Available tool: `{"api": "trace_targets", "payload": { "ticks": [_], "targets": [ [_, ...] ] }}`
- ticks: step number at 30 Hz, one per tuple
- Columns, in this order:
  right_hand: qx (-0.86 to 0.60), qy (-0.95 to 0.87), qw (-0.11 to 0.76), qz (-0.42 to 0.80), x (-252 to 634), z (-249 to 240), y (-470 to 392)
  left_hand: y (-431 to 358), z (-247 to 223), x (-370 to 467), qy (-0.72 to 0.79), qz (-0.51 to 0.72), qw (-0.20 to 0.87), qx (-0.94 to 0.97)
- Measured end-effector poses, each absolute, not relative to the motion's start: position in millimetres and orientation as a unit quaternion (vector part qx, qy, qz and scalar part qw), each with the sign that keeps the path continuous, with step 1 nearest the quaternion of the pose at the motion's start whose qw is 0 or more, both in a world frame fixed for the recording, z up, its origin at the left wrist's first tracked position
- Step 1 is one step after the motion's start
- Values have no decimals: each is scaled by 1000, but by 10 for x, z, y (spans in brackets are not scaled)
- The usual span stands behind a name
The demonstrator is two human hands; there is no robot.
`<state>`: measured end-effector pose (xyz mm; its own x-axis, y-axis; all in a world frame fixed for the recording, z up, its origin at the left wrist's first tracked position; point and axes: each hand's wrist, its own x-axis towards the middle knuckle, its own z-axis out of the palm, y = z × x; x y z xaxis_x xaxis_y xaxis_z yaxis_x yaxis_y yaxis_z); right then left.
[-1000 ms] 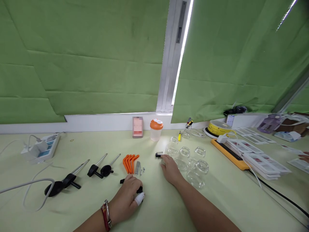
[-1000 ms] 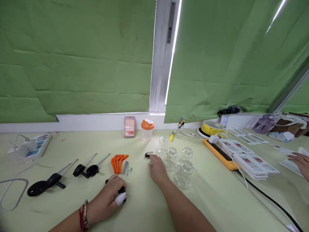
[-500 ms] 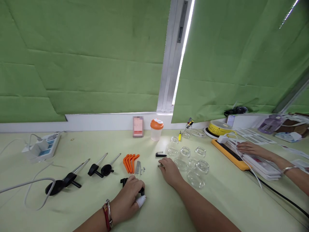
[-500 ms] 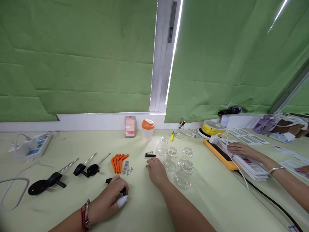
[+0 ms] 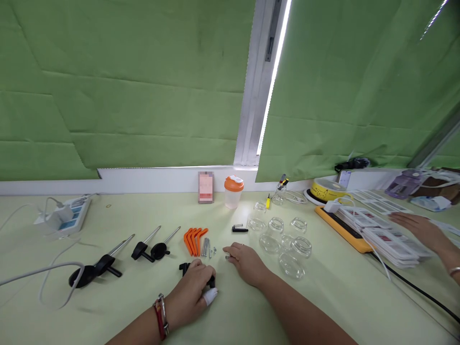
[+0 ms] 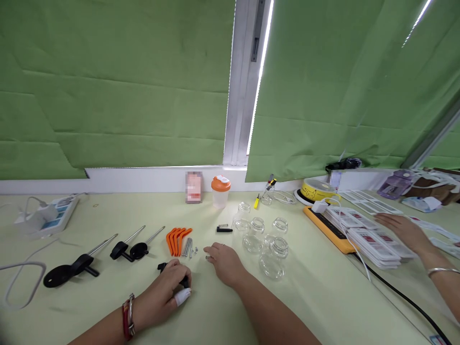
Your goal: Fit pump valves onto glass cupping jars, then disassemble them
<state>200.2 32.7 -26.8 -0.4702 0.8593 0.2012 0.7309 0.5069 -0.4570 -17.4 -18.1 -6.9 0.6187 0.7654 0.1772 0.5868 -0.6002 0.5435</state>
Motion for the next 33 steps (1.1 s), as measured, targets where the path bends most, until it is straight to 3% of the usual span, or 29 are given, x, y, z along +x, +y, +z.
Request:
{"api": "trace_targets", "payload": {
  "ticks": [17,33],
  "targets": [
    [-433,-806,296,275,2039,-214,271,-201,-40,-154,402,187,213,871],
    [-427,-751,329,381,2106,-253,298,-232,-23,-121,407,200,238,859]
  ]
}}
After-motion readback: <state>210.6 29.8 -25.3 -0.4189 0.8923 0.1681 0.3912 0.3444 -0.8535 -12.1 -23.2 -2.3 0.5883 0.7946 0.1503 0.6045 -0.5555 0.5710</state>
